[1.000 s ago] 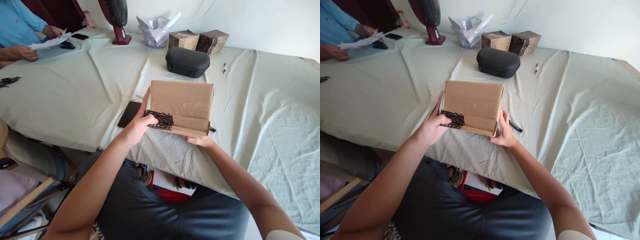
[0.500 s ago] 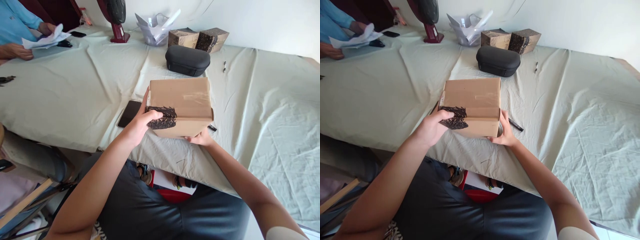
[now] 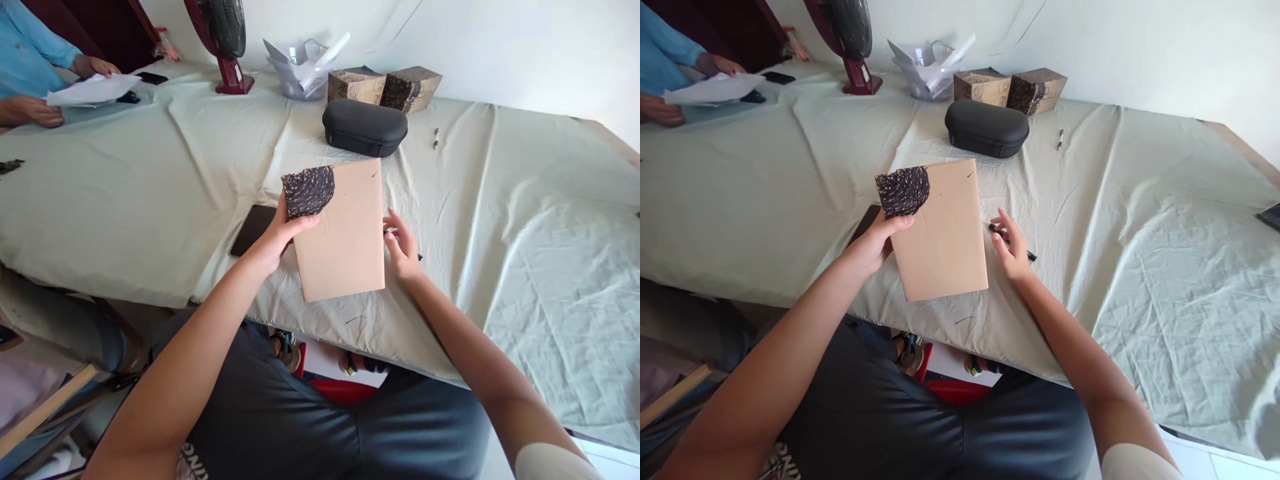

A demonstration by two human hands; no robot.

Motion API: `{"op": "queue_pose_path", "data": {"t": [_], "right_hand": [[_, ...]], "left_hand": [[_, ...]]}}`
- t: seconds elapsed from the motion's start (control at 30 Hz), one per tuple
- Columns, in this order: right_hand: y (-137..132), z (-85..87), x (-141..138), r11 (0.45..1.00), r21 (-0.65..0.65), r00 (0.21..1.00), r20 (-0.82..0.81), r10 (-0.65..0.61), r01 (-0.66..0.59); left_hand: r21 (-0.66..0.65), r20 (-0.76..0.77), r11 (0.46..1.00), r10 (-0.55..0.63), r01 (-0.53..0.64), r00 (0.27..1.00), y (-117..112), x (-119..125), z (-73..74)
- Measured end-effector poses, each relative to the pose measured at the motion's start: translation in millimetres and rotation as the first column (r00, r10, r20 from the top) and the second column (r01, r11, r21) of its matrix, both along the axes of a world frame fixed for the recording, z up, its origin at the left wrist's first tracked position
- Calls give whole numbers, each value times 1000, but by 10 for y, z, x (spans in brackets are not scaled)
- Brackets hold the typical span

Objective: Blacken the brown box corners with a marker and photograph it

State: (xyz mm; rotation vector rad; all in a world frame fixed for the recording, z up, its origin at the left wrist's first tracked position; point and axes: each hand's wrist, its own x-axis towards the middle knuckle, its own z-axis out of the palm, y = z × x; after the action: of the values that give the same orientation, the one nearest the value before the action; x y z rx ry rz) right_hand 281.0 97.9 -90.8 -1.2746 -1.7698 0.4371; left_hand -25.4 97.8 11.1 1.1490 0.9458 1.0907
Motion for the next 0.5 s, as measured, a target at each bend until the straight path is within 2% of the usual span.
{"op": "queue_pose_path", "data": {"t": [0.03, 0.1, 0.17, 0.2, 0.3, 0.4, 0.5], "right_hand": [[35, 17, 54, 991, 15, 984, 117, -134, 133], [94, 42, 144, 945, 9, 874, 377, -305, 326], [127, 63, 187, 912, -53, 761, 572, -307, 408], [134, 78, 187, 904, -89, 731, 624, -277, 418], [125, 153, 129, 896, -171, 721, 662, -203, 410], [91, 260, 56, 864, -245, 745, 637, -199, 441], [53, 356, 19, 830, -300, 733, 656, -178, 470]], "left_hand": [[-27, 1, 1000, 8, -8, 1000, -13, -2, 9], [-54, -17, 998, 42, -42, 999, -27, -9, 7], [-67, -33, 994, 85, -87, 996, -21, -10, -16], [-78, -35, 992, 99, -102, 994, -11, -9, -31], [-127, -35, 986, 109, -113, 993, 30, -10, -77], [-183, -46, 978, 94, -101, 995, 57, -22, -106], [-229, -63, 969, 77, -90, 995, 54, -27, -110]]}}
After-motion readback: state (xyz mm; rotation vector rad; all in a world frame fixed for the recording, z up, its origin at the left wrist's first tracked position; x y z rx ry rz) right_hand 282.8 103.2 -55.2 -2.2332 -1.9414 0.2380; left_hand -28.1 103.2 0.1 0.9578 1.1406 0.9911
